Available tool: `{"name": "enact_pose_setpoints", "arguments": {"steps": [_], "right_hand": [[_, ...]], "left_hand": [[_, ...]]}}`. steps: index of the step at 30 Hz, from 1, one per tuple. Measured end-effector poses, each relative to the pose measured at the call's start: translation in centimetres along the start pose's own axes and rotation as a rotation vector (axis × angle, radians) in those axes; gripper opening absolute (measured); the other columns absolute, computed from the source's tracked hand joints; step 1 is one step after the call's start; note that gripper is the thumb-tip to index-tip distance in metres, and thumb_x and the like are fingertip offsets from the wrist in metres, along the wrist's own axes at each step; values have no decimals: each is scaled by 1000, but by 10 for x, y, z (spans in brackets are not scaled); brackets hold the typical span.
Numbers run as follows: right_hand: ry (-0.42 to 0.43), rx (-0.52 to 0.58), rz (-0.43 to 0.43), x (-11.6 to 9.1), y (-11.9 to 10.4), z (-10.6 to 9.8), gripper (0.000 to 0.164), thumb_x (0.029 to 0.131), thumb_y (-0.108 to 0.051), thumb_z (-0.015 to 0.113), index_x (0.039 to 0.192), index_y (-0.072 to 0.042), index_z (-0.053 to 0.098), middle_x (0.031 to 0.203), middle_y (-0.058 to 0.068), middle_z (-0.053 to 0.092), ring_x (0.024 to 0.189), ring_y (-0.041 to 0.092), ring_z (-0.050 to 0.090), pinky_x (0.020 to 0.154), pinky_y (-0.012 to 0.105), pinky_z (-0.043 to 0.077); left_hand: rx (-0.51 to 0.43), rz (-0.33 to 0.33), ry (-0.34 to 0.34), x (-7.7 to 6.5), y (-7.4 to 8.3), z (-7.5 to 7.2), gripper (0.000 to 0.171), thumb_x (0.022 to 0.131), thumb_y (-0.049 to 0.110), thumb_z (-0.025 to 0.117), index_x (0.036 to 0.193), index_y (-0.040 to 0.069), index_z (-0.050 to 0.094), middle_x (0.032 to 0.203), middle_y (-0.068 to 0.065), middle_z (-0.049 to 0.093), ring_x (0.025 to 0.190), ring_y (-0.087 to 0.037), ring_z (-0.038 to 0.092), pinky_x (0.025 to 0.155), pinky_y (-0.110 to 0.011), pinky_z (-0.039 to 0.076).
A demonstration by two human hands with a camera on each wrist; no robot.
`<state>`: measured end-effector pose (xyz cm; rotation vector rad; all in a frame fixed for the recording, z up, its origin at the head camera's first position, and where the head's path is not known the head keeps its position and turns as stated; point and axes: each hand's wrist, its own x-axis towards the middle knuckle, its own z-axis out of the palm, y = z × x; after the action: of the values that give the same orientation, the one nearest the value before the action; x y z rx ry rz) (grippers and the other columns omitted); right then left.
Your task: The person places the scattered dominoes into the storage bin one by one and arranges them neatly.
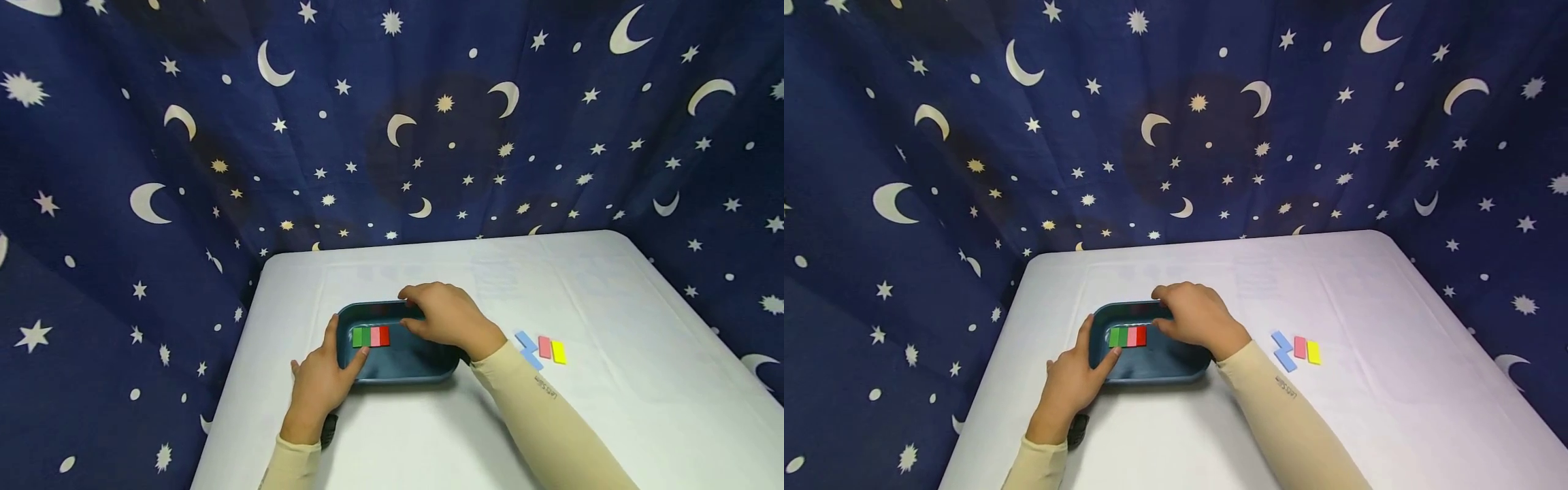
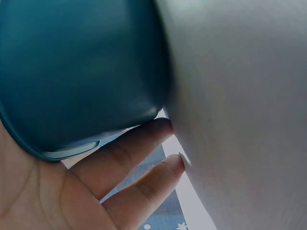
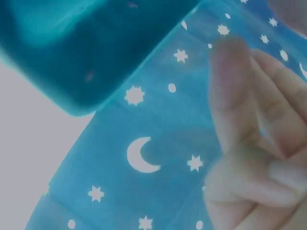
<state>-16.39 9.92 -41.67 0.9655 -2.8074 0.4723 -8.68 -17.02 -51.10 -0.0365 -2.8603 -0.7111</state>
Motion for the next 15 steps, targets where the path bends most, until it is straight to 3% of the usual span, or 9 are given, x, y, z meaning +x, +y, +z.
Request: {"name": "enact_pose_setpoints", "arguments": {"steps": [8,15], "right_hand": [[154,22,10,-48,22,-14,37,92,-29,79,128,-21,73,109,-8,76,72,5,57,62,31,50],[222,24,48,-87,52,-10,41,89,-12,69,129,-20,72,113,-10,74,76,8,62,63,30,49]], "left_hand": [[-10,-11,-6,0,-1,-1,102,93,86,45,169,20,24,109,-20,77,101,-35,75,96,-92,26],[-15,-15,-9,-1,-2,1,100,94,83,47,169,22,24,110,-20,76,103,-35,75,96,-92,24]]}}
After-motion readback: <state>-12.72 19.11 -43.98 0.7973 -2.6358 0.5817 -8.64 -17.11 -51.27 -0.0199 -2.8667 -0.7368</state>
